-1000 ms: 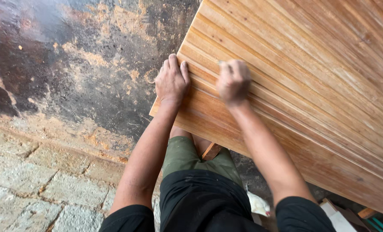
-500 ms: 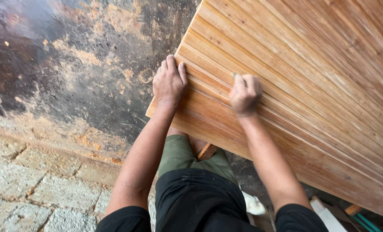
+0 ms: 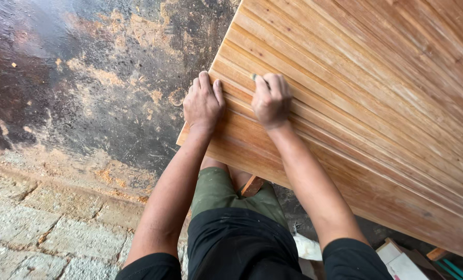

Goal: The person sands a large wooden board using a sanding block held in the right hand while stabilizing the board with the left hand. The person moves the sanding block back and forth along the grain across the board's surface.

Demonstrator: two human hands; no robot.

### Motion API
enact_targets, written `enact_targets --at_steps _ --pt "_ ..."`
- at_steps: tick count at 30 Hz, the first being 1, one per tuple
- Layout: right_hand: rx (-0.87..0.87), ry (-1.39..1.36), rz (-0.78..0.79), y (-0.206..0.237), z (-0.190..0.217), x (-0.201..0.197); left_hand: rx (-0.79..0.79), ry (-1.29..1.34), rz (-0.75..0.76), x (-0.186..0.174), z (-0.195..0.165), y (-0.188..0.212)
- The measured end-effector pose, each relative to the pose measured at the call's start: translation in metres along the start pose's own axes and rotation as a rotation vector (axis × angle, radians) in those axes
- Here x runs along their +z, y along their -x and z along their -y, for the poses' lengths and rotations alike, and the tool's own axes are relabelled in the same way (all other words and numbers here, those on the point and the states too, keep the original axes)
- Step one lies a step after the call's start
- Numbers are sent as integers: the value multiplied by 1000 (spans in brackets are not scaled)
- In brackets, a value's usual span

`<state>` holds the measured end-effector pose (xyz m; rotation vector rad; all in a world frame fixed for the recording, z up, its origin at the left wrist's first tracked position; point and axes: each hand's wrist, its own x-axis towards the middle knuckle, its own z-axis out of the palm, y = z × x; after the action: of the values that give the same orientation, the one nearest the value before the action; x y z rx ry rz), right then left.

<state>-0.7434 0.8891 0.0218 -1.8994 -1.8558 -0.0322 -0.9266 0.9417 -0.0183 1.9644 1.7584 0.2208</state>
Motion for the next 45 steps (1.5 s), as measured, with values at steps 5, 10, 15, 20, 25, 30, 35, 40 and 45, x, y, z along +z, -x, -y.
enact_targets --at_steps 5,10,15,20,25,30,35,40,45 --pt "-6 22 35 13 -13 -19 -1 5 39 0 1 1" --pt "4 13 51 6 -13 -25 0 16 12 4 3 2" --pt "-49 -133 -7 -71 53 47 24 -26 -1 10 7 0" --pt "-62 -175 15 -64 38 21 -3 -31 18 13 8 3" --pt "-51 -126 40 -47 26 11 -15 -21 13 12 7 2" --pt "-7 -241 22 -57 36 45 0 -62 15 12 7 1" --pt "53 -386 56 -50 10 31 5 -30 -8 13 6 3" --pt "6 -333 28 -58 9 36 -17 -33 11 9 3 1" --pt "8 -328 78 -58 13 37 -15 -43 37 6 1 2"
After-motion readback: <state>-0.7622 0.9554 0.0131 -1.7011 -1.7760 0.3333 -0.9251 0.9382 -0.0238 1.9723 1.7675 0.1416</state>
